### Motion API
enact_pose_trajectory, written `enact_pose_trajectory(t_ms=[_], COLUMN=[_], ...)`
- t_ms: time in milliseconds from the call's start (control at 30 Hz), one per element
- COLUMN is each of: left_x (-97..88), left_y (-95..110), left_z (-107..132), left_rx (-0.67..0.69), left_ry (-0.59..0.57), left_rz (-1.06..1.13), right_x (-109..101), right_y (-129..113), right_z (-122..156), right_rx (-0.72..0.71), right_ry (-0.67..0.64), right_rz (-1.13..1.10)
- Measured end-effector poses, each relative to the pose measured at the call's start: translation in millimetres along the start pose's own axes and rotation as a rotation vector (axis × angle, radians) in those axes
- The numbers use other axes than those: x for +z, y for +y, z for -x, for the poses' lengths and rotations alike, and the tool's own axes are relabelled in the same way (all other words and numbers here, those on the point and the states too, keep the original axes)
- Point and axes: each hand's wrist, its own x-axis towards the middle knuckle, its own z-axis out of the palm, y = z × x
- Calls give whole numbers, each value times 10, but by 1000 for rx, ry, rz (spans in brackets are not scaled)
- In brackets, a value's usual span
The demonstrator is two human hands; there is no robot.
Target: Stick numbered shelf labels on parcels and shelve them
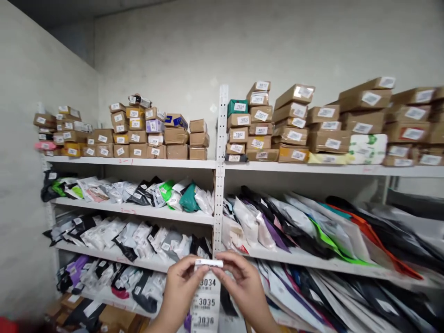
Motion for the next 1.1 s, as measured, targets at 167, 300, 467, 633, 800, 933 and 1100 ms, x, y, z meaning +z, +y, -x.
enact_pose_trajectory(t_ms=[167, 300, 467, 633, 800, 933, 1100], left_x=[-39, -256, -669, -1216, -1707, -1982, -2122], left_y=[-275, -505, -889, -1183, -1402, -1497, -1612], left_z=[-387, -780, -1484, -2343, -3208, -3767, -4150], left_rx=[111, 73, 27, 58, -27, -19, 151], left_ry=[51, 178, 346, 212, 98, 19, -85], left_rz=[-95, -95, 9, 175, 292, 330, 227], right_x=[17, 265, 789, 1330, 1812, 1953, 1730], right_y=[333, 529, 797, 1054, 1201, 1303, 1325], right_z=[-567, -1047, -1718, -2540, -3456, -4309, -5073], right_rx=[-44, -221, -473, -564, -551, -640, -503], right_ry=[-149, -164, -81, -37, 50, 256, 411], right_rz=[-67, 31, 141, 238, 335, 485, 855])
